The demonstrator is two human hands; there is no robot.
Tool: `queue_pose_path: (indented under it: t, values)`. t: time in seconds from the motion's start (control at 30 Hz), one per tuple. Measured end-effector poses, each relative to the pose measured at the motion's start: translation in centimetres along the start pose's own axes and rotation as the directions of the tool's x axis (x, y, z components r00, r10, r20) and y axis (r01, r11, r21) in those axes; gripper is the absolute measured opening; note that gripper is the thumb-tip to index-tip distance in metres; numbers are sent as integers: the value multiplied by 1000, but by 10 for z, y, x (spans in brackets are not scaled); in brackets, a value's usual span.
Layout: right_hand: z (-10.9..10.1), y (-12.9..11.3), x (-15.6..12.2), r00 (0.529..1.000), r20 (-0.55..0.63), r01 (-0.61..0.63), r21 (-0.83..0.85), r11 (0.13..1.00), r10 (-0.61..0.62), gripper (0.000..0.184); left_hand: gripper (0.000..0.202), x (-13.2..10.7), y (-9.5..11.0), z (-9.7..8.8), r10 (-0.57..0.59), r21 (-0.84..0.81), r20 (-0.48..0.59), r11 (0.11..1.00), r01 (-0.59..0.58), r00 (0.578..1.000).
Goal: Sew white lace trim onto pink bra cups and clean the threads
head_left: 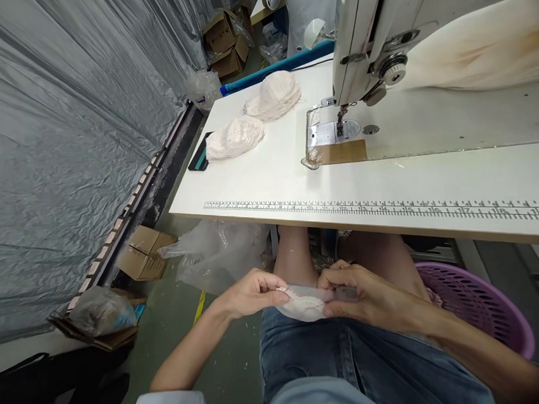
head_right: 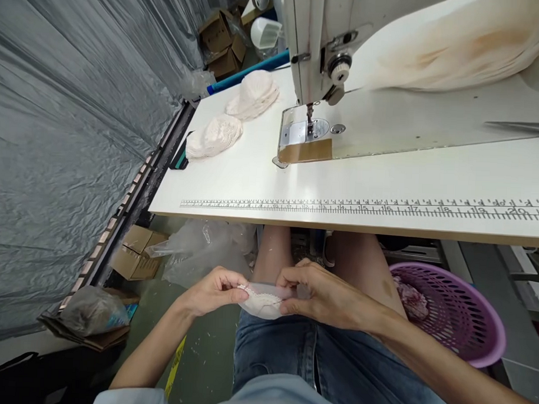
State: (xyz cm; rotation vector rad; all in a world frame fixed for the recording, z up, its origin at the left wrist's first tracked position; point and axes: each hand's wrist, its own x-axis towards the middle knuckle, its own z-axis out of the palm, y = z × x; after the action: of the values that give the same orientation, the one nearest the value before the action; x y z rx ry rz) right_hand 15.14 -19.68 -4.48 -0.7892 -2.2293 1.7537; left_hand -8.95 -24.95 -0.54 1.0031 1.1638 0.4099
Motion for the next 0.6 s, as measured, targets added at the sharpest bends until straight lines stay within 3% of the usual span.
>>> queue_pose_path:
  t: [0.17,0.3,0.43,0.6]
  values:
    - [-6,-2,4,998,60,-13,40,999,11,20,41,7,-2,4,-34,79,54,996,30,998]
    - [-11,-1,5,992,124,0,58,998,-7,24,27,17,-3,13,-22,84,-7,996,22,1000]
    - [-9,3,3,995,95,1,22,1000,-3,25,29,19,-6,15,-42,47,-50,998,44,998]
    - [-5,4,6,994,86,75,-13,997,-73,22,31,11,-4,10,-76,115,-55,990,82,996]
